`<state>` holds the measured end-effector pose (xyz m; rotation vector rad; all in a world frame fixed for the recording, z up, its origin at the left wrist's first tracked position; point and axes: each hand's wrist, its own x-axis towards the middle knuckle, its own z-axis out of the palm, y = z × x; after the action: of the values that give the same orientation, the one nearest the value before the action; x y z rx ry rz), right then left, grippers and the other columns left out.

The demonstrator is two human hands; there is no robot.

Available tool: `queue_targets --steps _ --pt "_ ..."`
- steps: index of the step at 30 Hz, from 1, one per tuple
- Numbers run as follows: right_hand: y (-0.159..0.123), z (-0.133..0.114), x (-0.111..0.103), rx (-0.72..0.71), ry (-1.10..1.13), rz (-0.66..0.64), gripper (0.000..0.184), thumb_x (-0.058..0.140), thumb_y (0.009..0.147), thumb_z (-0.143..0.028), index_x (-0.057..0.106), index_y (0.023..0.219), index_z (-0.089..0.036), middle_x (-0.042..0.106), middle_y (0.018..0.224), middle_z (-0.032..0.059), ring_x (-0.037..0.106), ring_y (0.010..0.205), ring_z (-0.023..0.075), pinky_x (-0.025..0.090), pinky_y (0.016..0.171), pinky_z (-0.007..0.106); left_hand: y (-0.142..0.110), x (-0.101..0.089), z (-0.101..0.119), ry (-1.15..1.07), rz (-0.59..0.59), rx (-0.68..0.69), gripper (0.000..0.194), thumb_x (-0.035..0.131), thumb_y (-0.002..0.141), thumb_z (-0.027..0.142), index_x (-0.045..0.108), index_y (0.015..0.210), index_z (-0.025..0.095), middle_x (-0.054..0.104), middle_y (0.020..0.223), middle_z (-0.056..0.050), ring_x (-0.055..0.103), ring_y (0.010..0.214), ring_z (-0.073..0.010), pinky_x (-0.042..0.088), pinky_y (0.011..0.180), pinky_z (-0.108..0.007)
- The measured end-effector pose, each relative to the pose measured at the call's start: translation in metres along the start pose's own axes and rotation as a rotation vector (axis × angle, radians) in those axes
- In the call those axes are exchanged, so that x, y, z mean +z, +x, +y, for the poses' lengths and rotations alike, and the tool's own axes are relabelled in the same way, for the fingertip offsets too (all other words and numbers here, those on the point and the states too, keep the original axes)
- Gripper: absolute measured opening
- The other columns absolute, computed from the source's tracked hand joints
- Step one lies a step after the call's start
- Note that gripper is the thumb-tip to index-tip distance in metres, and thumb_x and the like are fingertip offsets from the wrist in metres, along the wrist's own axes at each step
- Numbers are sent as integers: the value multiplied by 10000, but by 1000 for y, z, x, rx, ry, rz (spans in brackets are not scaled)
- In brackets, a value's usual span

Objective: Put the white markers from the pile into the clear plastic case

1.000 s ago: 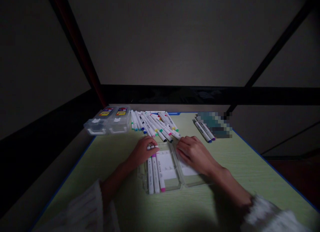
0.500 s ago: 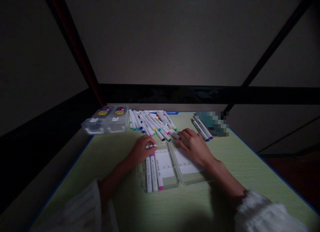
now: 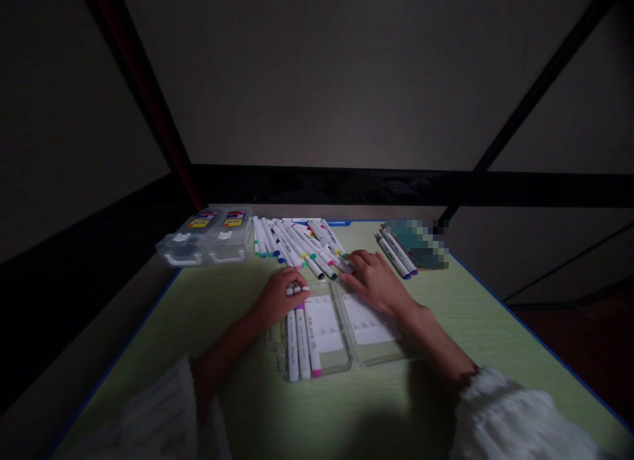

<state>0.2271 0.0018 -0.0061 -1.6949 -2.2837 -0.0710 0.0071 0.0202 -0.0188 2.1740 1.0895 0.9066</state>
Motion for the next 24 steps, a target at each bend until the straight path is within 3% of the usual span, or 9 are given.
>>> queue_targets --steps 15,24 --pt "6 -1 15 47 -10 -8 488 308 859 -471 448 1197 -149 453 1224 131 412 1129 255 181 994 488 0 1 -3 -7 6 -7 64 597 626 101 546 622 141 564 690 -9 534 702 -134 404 681 -252" --pt "7 0 17 51 -20 -56 521 274 861 -488 406 1255 -173 400 1307 113 371 1177 248 192 998 469 1 1 -1 -17 -3 -19 56 591 630 105 545 629 138 557 696 -15 529 697 -134 399 668 -250"
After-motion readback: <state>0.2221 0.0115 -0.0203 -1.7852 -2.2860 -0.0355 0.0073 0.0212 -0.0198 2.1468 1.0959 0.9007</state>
